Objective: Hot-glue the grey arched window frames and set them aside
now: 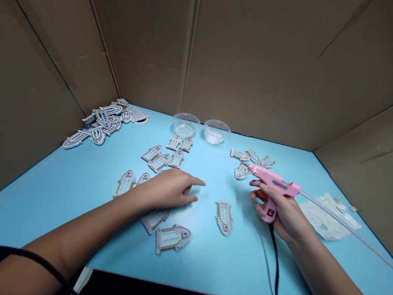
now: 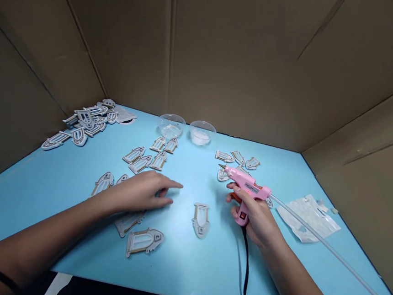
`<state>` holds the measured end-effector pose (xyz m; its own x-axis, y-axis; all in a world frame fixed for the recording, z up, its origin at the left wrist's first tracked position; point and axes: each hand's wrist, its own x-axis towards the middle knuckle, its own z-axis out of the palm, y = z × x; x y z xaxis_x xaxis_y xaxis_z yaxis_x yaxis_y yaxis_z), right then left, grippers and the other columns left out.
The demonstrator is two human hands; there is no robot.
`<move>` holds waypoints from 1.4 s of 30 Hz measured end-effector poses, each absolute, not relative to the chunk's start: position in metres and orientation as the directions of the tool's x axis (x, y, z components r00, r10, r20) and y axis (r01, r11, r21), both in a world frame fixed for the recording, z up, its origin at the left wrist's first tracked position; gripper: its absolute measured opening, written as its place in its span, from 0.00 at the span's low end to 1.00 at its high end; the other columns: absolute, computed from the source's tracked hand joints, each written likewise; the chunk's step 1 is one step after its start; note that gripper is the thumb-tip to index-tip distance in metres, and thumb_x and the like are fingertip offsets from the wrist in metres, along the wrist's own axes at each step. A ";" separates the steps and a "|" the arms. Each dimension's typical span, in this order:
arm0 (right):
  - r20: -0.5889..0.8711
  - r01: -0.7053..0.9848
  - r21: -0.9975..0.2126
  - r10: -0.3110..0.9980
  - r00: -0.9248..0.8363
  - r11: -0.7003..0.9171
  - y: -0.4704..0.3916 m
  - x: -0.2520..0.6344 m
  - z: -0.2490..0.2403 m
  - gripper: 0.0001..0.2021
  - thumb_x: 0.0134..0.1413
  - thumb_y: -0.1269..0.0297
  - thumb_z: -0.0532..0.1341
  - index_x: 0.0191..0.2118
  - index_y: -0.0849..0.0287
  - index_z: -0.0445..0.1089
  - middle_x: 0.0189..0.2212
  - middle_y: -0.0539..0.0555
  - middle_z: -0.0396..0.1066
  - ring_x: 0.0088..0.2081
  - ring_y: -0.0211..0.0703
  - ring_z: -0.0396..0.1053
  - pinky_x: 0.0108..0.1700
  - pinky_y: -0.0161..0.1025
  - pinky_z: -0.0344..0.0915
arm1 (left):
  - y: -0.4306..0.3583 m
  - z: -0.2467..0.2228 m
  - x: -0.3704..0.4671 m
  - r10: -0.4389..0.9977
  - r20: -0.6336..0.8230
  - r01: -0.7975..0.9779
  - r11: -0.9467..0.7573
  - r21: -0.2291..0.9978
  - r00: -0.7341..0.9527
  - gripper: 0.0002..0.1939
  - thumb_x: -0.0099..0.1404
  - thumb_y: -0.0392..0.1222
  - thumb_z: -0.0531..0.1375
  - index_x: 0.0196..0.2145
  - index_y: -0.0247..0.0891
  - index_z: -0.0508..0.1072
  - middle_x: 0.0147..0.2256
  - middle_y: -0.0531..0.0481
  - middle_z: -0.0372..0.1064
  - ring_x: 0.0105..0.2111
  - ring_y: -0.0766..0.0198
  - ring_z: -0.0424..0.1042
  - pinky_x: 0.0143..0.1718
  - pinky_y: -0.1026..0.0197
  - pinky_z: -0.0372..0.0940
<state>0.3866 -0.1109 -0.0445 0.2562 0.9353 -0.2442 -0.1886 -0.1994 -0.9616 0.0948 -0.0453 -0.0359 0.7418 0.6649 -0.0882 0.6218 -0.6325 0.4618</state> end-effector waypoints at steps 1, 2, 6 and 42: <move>-0.242 -0.189 -0.962 0.936 0.256 -0.198 -0.111 0.386 -0.045 0.21 0.39 0.53 0.79 0.39 0.56 0.79 0.42 0.55 0.72 0.32 0.41 0.69 0.16 0.29 0.57 | -0.040 -0.040 0.094 0.703 -0.049 0.654 -0.631 0.417 0.709 0.18 0.69 0.43 0.61 0.56 0.45 0.77 0.38 0.50 0.78 0.40 0.56 0.75 0.42 0.57 0.61; -0.241 -0.187 -0.963 0.936 0.255 -0.196 -0.111 0.386 -0.045 0.21 0.40 0.53 0.79 0.39 0.56 0.79 0.42 0.55 0.72 0.32 0.41 0.68 0.16 0.29 0.57 | -0.035 -0.044 0.092 0.741 -0.004 0.692 -0.626 0.359 0.672 0.18 0.71 0.43 0.59 0.56 0.43 0.76 0.45 0.47 0.77 0.47 0.53 0.74 0.47 0.55 0.61; -0.245 -0.193 -0.961 0.938 0.247 -0.200 -0.111 0.385 -0.044 0.22 0.38 0.52 0.79 0.39 0.56 0.79 0.43 0.55 0.72 0.32 0.40 0.68 0.16 0.29 0.58 | -0.015 -0.059 0.083 0.842 0.087 0.827 -0.540 0.155 0.533 0.21 0.69 0.44 0.61 0.57 0.36 0.72 0.61 0.35 0.66 0.61 0.41 0.62 0.55 0.45 0.56; -0.180 -0.095 -0.982 0.953 0.243 -0.162 -0.124 0.374 -0.059 0.21 0.41 0.48 0.77 0.37 0.56 0.79 0.37 0.53 0.74 0.37 0.45 0.74 0.44 0.46 0.76 | -0.039 -0.039 0.079 0.709 -0.075 0.702 -0.667 0.251 0.701 0.25 0.59 0.46 0.69 0.52 0.39 0.68 0.55 0.39 0.69 0.57 0.44 0.65 0.55 0.49 0.59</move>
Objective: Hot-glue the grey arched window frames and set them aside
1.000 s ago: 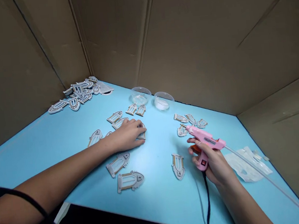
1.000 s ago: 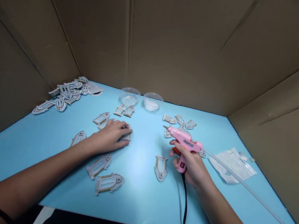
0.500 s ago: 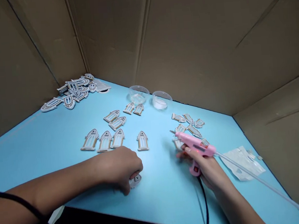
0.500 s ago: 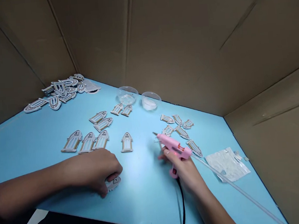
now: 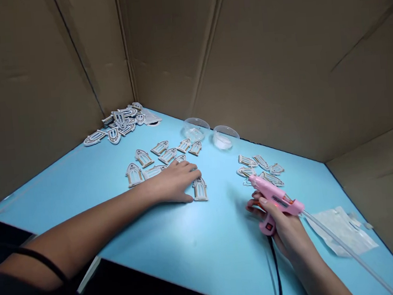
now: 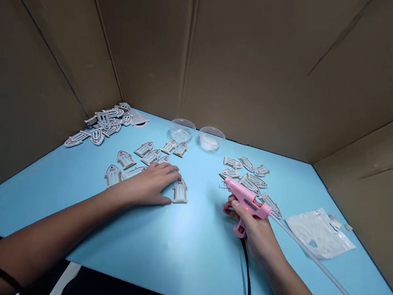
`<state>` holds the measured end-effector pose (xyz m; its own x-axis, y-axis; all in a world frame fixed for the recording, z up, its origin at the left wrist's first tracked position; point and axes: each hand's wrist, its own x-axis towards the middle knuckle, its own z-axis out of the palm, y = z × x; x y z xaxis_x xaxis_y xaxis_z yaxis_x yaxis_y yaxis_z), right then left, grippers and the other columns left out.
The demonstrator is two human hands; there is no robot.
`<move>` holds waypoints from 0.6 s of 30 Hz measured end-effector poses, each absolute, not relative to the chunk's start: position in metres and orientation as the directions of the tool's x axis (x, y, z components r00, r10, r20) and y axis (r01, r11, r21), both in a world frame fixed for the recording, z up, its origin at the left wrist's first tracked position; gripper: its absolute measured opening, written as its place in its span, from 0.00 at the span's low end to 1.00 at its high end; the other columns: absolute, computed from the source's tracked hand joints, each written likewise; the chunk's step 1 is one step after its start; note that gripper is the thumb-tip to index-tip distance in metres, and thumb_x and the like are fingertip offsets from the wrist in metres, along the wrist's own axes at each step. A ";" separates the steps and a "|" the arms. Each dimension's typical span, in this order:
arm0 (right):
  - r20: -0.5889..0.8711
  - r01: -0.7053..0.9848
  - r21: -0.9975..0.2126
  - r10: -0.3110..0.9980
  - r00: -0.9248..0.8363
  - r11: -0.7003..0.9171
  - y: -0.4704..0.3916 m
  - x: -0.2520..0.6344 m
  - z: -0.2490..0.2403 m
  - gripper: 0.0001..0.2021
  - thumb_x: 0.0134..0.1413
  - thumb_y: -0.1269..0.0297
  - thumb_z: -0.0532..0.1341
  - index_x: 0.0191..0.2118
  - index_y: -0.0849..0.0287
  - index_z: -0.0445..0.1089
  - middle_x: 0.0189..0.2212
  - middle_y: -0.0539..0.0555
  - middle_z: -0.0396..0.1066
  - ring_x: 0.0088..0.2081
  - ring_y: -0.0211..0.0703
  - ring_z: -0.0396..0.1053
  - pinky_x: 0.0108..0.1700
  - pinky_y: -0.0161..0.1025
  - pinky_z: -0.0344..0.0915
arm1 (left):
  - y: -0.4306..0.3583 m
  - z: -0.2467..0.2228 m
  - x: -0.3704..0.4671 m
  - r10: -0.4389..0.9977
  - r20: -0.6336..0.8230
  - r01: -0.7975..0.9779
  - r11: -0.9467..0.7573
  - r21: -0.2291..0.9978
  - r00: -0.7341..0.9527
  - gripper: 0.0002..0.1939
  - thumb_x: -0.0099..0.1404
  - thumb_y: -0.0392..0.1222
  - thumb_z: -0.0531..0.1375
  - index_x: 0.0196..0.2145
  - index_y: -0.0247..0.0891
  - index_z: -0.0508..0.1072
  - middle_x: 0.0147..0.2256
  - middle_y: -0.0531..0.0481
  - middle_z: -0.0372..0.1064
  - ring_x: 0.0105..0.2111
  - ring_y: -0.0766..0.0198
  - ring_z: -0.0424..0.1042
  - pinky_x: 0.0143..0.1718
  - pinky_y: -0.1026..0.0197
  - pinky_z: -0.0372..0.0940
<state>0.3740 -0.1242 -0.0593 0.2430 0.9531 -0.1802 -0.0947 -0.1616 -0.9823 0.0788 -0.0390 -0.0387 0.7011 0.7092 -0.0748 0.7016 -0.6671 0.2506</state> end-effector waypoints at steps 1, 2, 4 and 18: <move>-0.178 -0.096 -0.983 0.955 0.239 -0.160 -0.124 0.374 -0.060 0.21 0.41 0.48 0.77 0.37 0.56 0.79 0.37 0.53 0.74 0.37 0.45 0.73 0.43 0.45 0.76 | -0.037 -0.044 0.080 0.690 -0.074 0.675 -0.673 0.301 0.720 0.23 0.60 0.46 0.68 0.51 0.40 0.68 0.55 0.41 0.69 0.58 0.46 0.65 0.56 0.49 0.58; -0.178 -0.094 -0.983 0.957 0.228 -0.160 -0.124 0.374 -0.060 0.21 0.41 0.48 0.77 0.37 0.56 0.79 0.37 0.53 0.74 0.37 0.45 0.73 0.42 0.44 0.76 | -0.035 -0.048 0.081 0.670 -0.073 0.647 -0.676 0.353 0.739 0.21 0.62 0.45 0.67 0.50 0.41 0.68 0.55 0.43 0.70 0.58 0.47 0.66 0.56 0.50 0.57; -0.188 -0.072 -0.982 0.964 0.189 -0.177 -0.125 0.375 -0.062 0.21 0.43 0.48 0.77 0.38 0.56 0.78 0.37 0.54 0.74 0.37 0.45 0.74 0.40 0.42 0.75 | -0.033 -0.056 0.083 0.648 -0.060 0.604 -0.668 0.436 0.759 0.19 0.63 0.46 0.66 0.49 0.41 0.68 0.54 0.44 0.71 0.58 0.48 0.67 0.56 0.51 0.57; -0.294 0.314 -0.889 0.941 0.168 -0.334 -0.124 0.376 -0.058 0.27 0.48 0.37 0.68 0.36 0.60 0.73 0.30 0.56 0.74 0.26 0.43 0.70 0.20 0.35 0.58 | -0.060 -0.082 0.107 0.708 0.083 0.567 -0.624 0.538 0.701 0.24 0.58 0.47 0.69 0.50 0.39 0.69 0.53 0.41 0.70 0.53 0.46 0.68 0.54 0.48 0.61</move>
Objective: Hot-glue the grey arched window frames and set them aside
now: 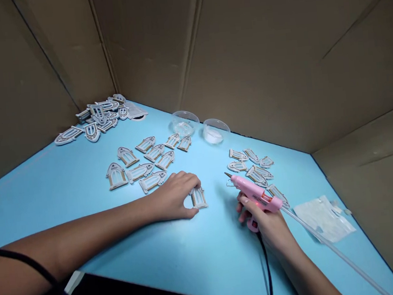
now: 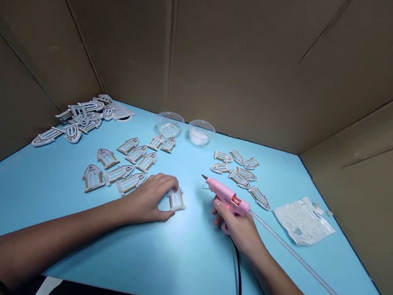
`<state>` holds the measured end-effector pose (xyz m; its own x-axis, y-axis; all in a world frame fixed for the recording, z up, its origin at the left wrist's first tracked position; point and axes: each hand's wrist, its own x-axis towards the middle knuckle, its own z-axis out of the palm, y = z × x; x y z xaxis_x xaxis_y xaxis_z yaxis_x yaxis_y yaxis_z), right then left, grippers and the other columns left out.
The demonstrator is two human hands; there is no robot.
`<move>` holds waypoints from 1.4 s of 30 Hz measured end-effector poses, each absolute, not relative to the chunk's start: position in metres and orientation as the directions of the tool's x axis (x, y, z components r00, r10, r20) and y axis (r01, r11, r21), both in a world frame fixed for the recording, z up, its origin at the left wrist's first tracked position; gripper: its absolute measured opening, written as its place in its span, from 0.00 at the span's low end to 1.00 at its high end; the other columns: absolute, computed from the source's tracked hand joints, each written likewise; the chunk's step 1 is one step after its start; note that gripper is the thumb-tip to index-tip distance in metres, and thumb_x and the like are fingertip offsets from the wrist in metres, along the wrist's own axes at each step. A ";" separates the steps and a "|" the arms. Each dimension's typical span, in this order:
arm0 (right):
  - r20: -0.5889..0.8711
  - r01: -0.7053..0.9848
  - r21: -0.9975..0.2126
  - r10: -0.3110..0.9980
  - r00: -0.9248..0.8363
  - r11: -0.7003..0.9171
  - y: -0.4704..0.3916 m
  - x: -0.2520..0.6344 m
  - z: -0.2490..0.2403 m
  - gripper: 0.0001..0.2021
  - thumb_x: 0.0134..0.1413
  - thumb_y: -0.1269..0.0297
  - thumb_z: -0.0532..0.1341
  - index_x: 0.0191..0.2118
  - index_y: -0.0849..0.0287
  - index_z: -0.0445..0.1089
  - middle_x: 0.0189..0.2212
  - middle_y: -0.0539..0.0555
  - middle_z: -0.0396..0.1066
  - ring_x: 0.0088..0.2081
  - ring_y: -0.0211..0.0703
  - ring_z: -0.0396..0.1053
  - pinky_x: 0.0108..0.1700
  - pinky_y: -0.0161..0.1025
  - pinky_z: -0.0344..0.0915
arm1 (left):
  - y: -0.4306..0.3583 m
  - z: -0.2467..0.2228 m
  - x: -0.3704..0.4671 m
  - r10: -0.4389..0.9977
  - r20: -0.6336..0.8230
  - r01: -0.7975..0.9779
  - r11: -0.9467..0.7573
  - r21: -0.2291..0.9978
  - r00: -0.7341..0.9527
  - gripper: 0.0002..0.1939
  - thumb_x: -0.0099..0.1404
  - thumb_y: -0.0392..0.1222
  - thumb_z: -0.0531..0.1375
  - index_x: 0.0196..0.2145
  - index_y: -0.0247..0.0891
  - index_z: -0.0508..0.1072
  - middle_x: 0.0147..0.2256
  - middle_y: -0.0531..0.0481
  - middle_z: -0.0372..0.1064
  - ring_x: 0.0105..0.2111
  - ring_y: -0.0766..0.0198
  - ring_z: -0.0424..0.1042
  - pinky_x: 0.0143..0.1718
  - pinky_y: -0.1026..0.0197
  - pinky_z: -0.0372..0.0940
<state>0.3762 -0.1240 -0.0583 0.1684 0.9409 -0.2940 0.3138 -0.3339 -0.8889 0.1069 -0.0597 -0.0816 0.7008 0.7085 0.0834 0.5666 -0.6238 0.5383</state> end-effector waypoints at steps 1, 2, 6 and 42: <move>-0.298 0.306 -0.890 0.939 0.170 -0.338 -0.124 0.376 -0.059 0.27 0.47 0.36 0.68 0.36 0.60 0.73 0.30 0.56 0.74 0.25 0.43 0.71 0.20 0.34 0.58 | -0.059 -0.084 0.105 0.682 0.116 0.529 -0.653 0.542 0.722 0.19 0.61 0.45 0.67 0.48 0.40 0.70 0.56 0.41 0.69 0.54 0.46 0.67 0.55 0.48 0.61; -0.300 0.297 -0.892 0.938 0.170 -0.340 -0.124 0.375 -0.061 0.27 0.46 0.36 0.68 0.35 0.60 0.74 0.29 0.56 0.74 0.25 0.43 0.71 0.20 0.34 0.58 | -0.059 -0.086 0.102 0.650 0.142 0.493 -0.684 0.538 0.747 0.15 0.63 0.44 0.65 0.47 0.41 0.71 0.60 0.41 0.67 0.56 0.45 0.66 0.57 0.47 0.60; -0.303 0.297 -0.890 0.936 0.181 -0.346 -0.129 0.370 -0.065 0.24 0.50 0.38 0.67 0.29 0.58 0.73 0.26 0.55 0.74 0.24 0.42 0.69 0.21 0.34 0.55 | -0.059 -0.086 0.091 0.569 0.131 0.436 -0.739 0.513 0.812 0.08 0.70 0.43 0.59 0.46 0.44 0.74 0.68 0.40 0.58 0.63 0.43 0.62 0.60 0.41 0.58; -0.179 0.550 -0.833 0.967 -0.181 -0.051 -0.134 0.362 -0.057 0.13 0.57 0.58 0.63 0.25 0.55 0.62 0.23 0.48 0.63 0.23 0.38 0.61 0.25 0.36 0.58 | -0.071 -0.087 0.083 0.642 0.079 0.448 -0.612 0.651 0.763 0.39 0.59 0.49 0.71 0.62 0.39 0.58 0.58 0.41 0.66 0.60 0.46 0.64 0.60 0.50 0.57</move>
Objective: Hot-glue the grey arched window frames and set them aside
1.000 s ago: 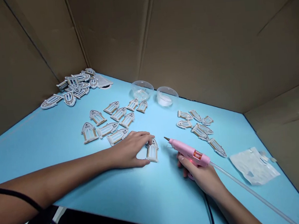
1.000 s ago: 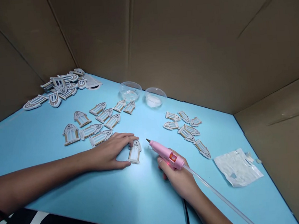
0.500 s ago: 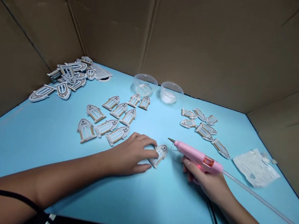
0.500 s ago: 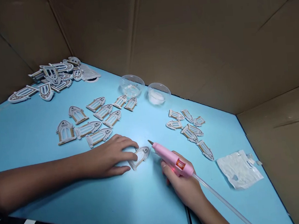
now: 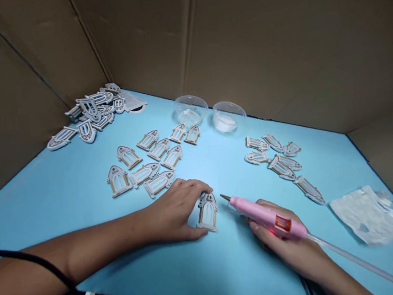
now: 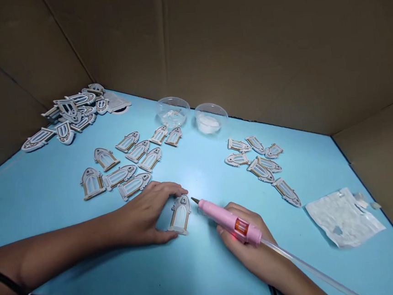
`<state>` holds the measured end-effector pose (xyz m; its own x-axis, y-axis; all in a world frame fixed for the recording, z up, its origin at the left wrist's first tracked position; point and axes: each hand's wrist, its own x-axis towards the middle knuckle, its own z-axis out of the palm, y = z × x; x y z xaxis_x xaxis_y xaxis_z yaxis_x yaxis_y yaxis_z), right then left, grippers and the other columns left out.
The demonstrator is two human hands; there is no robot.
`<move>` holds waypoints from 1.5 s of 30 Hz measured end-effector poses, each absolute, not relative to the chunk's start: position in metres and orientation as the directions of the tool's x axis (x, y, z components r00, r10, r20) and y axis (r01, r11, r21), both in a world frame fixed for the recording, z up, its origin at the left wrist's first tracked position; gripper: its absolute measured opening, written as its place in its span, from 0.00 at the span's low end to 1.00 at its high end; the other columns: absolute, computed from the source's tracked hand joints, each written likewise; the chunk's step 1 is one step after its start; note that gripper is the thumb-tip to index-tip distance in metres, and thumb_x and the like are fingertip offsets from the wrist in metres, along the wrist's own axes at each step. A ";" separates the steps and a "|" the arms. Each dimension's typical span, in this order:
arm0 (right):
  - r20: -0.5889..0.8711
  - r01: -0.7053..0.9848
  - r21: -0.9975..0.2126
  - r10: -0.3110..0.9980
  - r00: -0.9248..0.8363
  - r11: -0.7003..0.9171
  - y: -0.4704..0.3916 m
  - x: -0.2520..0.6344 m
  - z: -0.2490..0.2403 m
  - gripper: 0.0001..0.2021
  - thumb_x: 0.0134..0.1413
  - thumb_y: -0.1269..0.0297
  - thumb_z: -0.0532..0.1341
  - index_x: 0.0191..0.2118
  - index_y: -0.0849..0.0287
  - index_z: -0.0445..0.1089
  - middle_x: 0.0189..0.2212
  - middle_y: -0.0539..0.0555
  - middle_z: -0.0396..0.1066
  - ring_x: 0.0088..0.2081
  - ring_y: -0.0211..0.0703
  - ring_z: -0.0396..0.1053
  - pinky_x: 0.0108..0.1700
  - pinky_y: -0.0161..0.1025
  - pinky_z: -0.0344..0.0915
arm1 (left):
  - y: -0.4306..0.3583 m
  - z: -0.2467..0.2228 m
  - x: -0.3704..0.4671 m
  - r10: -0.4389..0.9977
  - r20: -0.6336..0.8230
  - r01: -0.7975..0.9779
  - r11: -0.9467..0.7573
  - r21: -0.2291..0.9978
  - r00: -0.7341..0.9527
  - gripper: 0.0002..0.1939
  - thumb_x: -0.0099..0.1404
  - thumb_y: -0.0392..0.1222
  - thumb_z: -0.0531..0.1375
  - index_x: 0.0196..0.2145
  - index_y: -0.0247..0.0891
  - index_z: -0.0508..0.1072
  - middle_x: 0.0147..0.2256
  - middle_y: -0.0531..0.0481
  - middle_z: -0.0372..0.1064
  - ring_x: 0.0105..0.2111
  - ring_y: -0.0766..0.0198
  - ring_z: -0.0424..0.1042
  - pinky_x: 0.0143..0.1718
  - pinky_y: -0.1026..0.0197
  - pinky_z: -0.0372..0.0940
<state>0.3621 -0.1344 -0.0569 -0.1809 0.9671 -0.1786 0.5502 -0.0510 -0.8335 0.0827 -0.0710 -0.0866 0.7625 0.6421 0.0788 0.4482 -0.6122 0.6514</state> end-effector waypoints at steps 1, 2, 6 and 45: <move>-0.151 0.564 -0.826 0.963 -0.222 0.001 -0.134 0.362 -0.057 0.14 0.57 0.60 0.63 0.24 0.55 0.59 0.22 0.48 0.62 0.23 0.37 0.60 0.25 0.35 0.57 | -0.070 -0.086 0.083 0.655 0.069 0.459 -0.596 0.659 0.752 0.39 0.59 0.51 0.72 0.60 0.39 0.60 0.57 0.42 0.67 0.58 0.47 0.66 0.59 0.51 0.58; -0.128 0.576 -0.816 0.960 -0.250 0.041 -0.133 0.361 -0.057 0.15 0.56 0.63 0.62 0.23 0.55 0.57 0.22 0.47 0.61 0.22 0.37 0.60 0.25 0.35 0.56 | -0.069 -0.086 0.083 0.672 0.056 0.476 -0.577 0.664 0.738 0.39 0.58 0.52 0.73 0.59 0.40 0.61 0.57 0.42 0.68 0.57 0.47 0.67 0.58 0.51 0.59; -0.098 0.617 -0.775 0.937 -0.334 0.139 -0.133 0.361 -0.063 0.12 0.55 0.68 0.61 0.24 0.55 0.58 0.23 0.47 0.62 0.23 0.37 0.61 0.26 0.35 0.56 | -0.069 -0.083 0.086 0.702 0.006 0.524 -0.538 0.660 0.712 0.42 0.55 0.55 0.75 0.60 0.41 0.61 0.57 0.41 0.67 0.58 0.44 0.66 0.58 0.48 0.60; -0.036 0.693 -0.683 0.937 -0.347 0.230 -0.139 0.355 -0.056 0.12 0.49 0.75 0.56 0.24 0.54 0.52 0.21 0.46 0.57 0.19 0.34 0.57 0.22 0.33 0.52 | -0.066 -0.091 0.087 0.567 0.328 0.279 -0.731 0.622 0.755 0.33 0.60 0.54 0.73 0.54 0.42 0.61 0.56 0.43 0.71 0.56 0.49 0.70 0.53 0.51 0.58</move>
